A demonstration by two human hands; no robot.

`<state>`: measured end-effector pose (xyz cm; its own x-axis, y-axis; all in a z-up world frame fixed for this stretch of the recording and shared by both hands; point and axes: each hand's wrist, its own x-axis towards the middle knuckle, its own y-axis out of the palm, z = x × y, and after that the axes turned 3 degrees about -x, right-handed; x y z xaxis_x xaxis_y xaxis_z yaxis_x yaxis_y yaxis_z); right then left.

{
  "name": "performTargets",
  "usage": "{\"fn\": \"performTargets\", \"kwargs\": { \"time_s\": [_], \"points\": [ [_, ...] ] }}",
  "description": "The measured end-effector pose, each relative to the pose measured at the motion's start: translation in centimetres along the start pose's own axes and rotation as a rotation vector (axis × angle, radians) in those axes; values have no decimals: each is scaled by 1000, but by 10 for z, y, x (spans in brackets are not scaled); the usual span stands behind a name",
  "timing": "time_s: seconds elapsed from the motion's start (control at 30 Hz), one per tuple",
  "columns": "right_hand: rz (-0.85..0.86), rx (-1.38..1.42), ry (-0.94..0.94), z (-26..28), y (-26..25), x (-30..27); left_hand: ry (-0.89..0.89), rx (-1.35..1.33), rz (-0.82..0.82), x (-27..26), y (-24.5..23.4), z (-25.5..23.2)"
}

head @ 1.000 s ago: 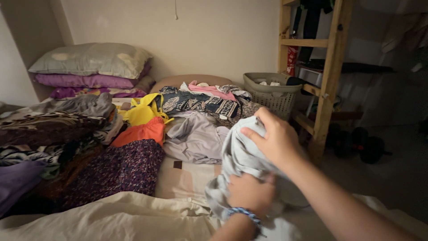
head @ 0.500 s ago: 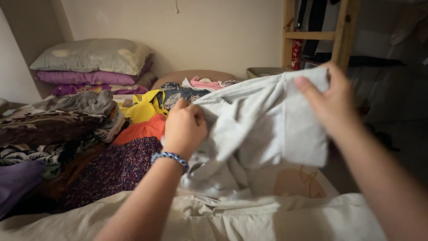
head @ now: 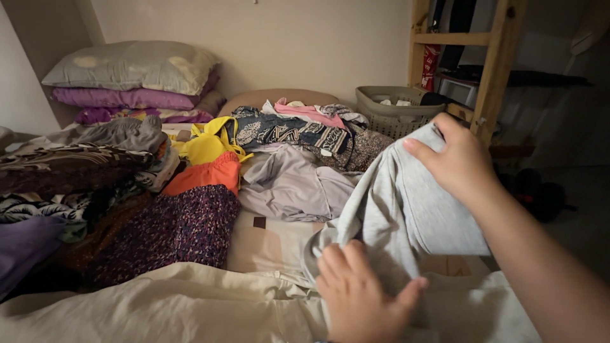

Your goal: The person sits on a bed and folds several garments one by one, including a grey pair of shorts and a light purple top. Each item is smoothed, folded, and placed onto a growing stack on the bed.

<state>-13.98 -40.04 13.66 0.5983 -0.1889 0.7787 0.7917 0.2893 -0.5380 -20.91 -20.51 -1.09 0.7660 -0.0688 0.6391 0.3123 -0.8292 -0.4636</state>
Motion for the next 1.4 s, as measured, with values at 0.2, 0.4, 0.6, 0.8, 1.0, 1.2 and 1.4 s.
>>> {"fn": "performTargets", "kwargs": {
  "time_s": [0.2,0.4,0.6,0.8,1.0,1.2,1.4],
  "points": [
    [-34,-34,14,21,7,3,-150,36,300,0,9,-15],
    [38,-5,85,22,5,-10,-244,201,375,-4,12,-14],
    [-101,187,-119,-6,-11,8,-218,302,273,33,18,21],
    [-36,542,64,-41,-46,39,-83,197,207,170,-58,90],
    [-113,555,273,-38,-73,53,259,302,425,277,-169,46],
    [18,491,572,-25,-84,52,143,117,707,288,-193,52],
    [64,603,459,-67,-54,48,261,79,529,292,-169,71]
  ]
}}
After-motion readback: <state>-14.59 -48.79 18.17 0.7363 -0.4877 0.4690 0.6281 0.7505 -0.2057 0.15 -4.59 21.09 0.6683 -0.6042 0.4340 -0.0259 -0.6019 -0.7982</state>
